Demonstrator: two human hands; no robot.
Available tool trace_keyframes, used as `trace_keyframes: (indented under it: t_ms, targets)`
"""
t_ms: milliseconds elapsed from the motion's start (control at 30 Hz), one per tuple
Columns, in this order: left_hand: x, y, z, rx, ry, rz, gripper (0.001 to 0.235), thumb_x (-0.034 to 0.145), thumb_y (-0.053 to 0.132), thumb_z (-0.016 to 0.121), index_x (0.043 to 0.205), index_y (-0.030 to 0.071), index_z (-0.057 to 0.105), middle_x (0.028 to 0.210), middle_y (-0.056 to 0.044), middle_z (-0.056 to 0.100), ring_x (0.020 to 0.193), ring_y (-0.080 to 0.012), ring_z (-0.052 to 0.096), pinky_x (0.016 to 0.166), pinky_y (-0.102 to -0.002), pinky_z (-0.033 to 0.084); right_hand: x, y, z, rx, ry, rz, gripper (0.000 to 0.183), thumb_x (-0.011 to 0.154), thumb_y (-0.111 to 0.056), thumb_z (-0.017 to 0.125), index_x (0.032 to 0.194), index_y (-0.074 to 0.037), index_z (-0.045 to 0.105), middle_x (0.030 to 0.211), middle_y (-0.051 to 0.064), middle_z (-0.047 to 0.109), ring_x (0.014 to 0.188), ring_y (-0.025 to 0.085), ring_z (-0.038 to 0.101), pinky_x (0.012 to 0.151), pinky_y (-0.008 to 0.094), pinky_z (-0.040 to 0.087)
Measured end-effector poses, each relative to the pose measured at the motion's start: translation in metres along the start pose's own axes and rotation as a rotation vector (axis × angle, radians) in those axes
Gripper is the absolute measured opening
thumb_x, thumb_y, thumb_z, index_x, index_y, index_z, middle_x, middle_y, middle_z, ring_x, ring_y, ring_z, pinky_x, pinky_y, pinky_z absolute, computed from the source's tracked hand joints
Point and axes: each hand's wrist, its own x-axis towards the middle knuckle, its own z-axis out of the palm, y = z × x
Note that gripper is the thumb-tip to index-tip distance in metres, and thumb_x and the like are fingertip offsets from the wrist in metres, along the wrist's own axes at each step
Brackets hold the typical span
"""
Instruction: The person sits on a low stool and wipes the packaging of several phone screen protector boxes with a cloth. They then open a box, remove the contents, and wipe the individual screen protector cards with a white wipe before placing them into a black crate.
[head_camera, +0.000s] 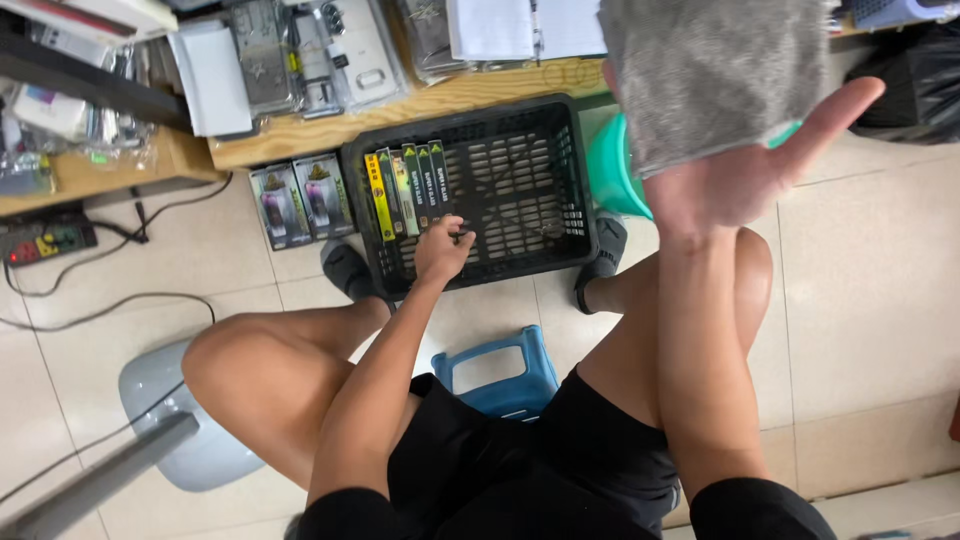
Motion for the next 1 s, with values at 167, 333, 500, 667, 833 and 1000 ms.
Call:
trace_keyframes:
  t_ms: [167, 333, 500, 667, 833, 1000]
  targets:
    - [0.027, 0.001, 0.025, 0.016, 0.185, -0.082, 0.060, 0.100, 0.047, 0.068, 0.149, 0.015, 0.054, 0.143, -0.008, 0.056, 0.119, -0.0373, 0.064, 0.089, -0.058, 0.061, 0.004, 0.006, 0.000, -0.018, 0.073, 0.001, 0.098, 0.079, -0.054, 0.053, 0.169, -0.018, 0.038, 0.177, 0.016, 0.039, 0.170, 0.042, 0.035, 0.128, 0.069, 0.036]
    - [0.054, 0.000, 0.048, 0.077, 0.411, -0.019, 0.066, 0.096, 0.041, 0.076, 0.148, 0.008, 0.050, 0.140, -0.014, 0.045, 0.127, -0.0401, 0.057, 0.086, -0.055, 0.062, 0.006, 0.016, 0.019, 0.056, 0.157, -0.037, 0.089, 0.084, -0.043, 0.052, 0.167, -0.013, 0.038, 0.174, 0.021, 0.038, 0.163, 0.045, 0.034, 0.129, 0.071, 0.030]
    - [0.067, -0.002, 0.061, 0.568, 0.787, 0.167, 0.047, 0.086, 0.012, 0.084, 0.131, 0.009, 0.071, 0.116, -0.007, 0.055, 0.103, -0.0256, 0.062, 0.076, -0.036, 0.060, 0.010, 0.015, 0.007, 0.072, 0.209, -0.075, 0.079, 0.090, -0.038, 0.056, 0.163, -0.009, 0.046, 0.167, 0.022, 0.047, 0.159, 0.044, 0.041, 0.136, 0.069, 0.032]
    - [0.087, 0.010, 0.067, 0.662, 0.846, 0.109, 0.045, 0.083, 0.002, 0.084, 0.118, 0.021, 0.064, 0.133, -0.014, 0.049, 0.096, -0.0299, 0.060, 0.056, -0.033, 0.058, 0.018, 0.004, -0.030, 0.006, 0.087, -0.026, 0.073, 0.096, -0.041, 0.062, 0.160, -0.007, 0.053, 0.162, 0.017, 0.056, 0.155, 0.037, 0.051, 0.137, 0.054, 0.042]
    - [0.106, 0.020, 0.076, 0.704, 0.610, 0.095, 0.065, 0.086, -0.005, 0.074, 0.139, 0.028, 0.054, 0.158, -0.027, 0.039, 0.113, -0.0430, 0.064, 0.050, -0.038, 0.061, 0.017, 0.000, -0.032, -0.038, 0.136, -0.051, 0.075, 0.092, -0.042, 0.064, 0.158, -0.008, 0.054, 0.160, 0.019, 0.057, 0.152, 0.041, 0.052, 0.131, 0.061, 0.045]
    - [0.099, 0.027, 0.059, 0.303, 0.208, -0.077, 0.093, 0.079, 0.005, 0.090, 0.153, 0.025, 0.039, 0.155, -0.030, 0.034, 0.082, -0.0443, 0.072, 0.066, -0.049, 0.063, 0.019, -0.001, -0.045, -0.085, 0.051, -0.002, 0.065, 0.096, -0.046, 0.067, 0.149, -0.008, 0.060, 0.149, 0.015, 0.064, 0.144, 0.035, 0.058, 0.127, 0.054, 0.048]
